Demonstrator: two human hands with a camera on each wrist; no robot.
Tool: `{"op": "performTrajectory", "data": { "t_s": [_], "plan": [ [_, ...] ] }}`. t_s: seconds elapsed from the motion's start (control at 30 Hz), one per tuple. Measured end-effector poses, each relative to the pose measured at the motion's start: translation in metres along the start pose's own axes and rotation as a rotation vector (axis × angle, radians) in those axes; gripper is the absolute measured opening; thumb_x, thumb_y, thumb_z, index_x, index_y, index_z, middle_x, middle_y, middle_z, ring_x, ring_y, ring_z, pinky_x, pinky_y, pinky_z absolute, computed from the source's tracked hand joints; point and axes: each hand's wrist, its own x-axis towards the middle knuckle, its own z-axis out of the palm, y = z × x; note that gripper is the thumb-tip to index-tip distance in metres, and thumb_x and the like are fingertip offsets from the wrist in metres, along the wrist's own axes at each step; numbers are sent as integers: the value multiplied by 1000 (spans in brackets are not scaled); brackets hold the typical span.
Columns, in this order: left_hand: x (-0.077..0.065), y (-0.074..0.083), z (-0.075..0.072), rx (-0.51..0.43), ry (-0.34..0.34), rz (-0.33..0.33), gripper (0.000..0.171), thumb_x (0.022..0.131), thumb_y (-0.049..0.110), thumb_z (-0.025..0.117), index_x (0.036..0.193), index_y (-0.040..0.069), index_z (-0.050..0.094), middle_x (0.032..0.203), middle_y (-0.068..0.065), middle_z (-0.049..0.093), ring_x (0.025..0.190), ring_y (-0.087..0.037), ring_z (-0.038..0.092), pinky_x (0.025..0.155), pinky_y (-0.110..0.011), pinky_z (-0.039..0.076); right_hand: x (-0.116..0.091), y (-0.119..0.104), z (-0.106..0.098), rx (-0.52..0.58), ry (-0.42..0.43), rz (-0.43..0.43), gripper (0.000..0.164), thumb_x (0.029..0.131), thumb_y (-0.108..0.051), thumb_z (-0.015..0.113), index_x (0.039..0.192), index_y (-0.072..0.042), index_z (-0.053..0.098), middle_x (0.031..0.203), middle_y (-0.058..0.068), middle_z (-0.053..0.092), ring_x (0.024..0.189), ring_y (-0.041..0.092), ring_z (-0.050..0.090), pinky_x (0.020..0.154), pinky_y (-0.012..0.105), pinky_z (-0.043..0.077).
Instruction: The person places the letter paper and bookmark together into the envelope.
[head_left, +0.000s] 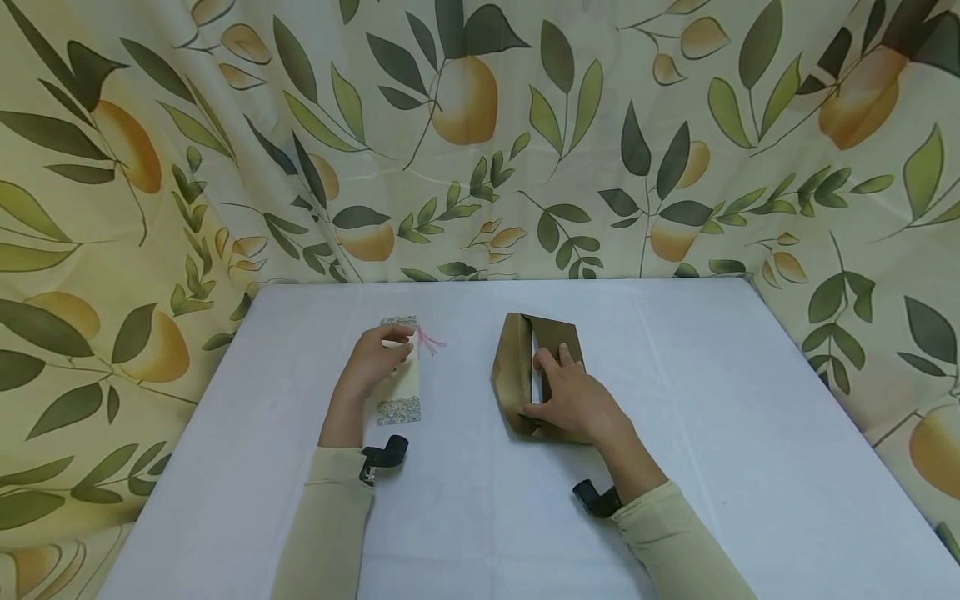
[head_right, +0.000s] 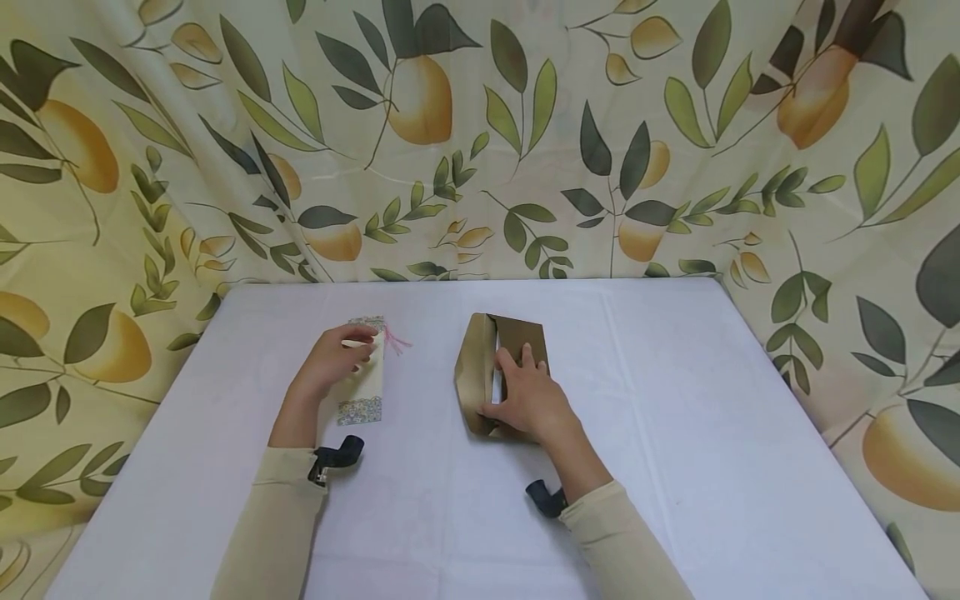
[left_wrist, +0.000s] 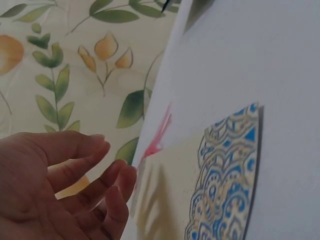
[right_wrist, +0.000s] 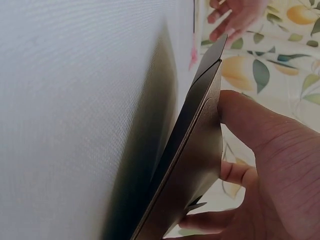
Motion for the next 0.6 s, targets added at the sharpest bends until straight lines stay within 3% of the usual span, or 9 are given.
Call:
{"op": "performTrajectory", "data": {
  "t_s": [0.17, 0.33, 0.47, 0.6],
  "plan": [
    [-1, -4, -9, 8, 38, -69, 34, 100, 9, 63, 132, -3, 64, 128, -21, 58, 98, -34, 65, 77, -36, 53, -1, 0, -1, -1, 5, -4, 70, 87, -45, 82, 135, -11, 44, 157, 43, 22, 133, 69, 33, 88, 68, 50],
    [-2, -7, -14, 57, 80, -152, 37, 99, 13, 64, 134, 0, 64, 135, -23, 54, 112, -36, 58, 89, -43, 50, -1, 1, 0, -1, 7, -4, 69, 87, -45, 83, 134, -12, 45, 156, 43, 23, 132, 69, 34, 88, 69, 49],
    [-2, -10, -16, 116, 101, -168, 38, 97, 11, 67, 132, -2, 63, 137, -27, 52, 124, -41, 49, 100, -50, 45, 0, 2, 0, 1, 5, -6, 68, 87, -45, 82, 133, -12, 45, 156, 43, 23, 132, 70, 33, 88, 69, 49],
    [-1, -13, -15, 151, 111, -160, 42, 94, 9, 72, 132, -3, 62, 135, -31, 52, 125, -44, 48, 103, -53, 43, 0, 1, 1, 1, 2, -7, 68, 87, -45, 82, 133, -12, 45, 157, 43, 23, 132, 70, 34, 88, 69, 49]
  ]
}}
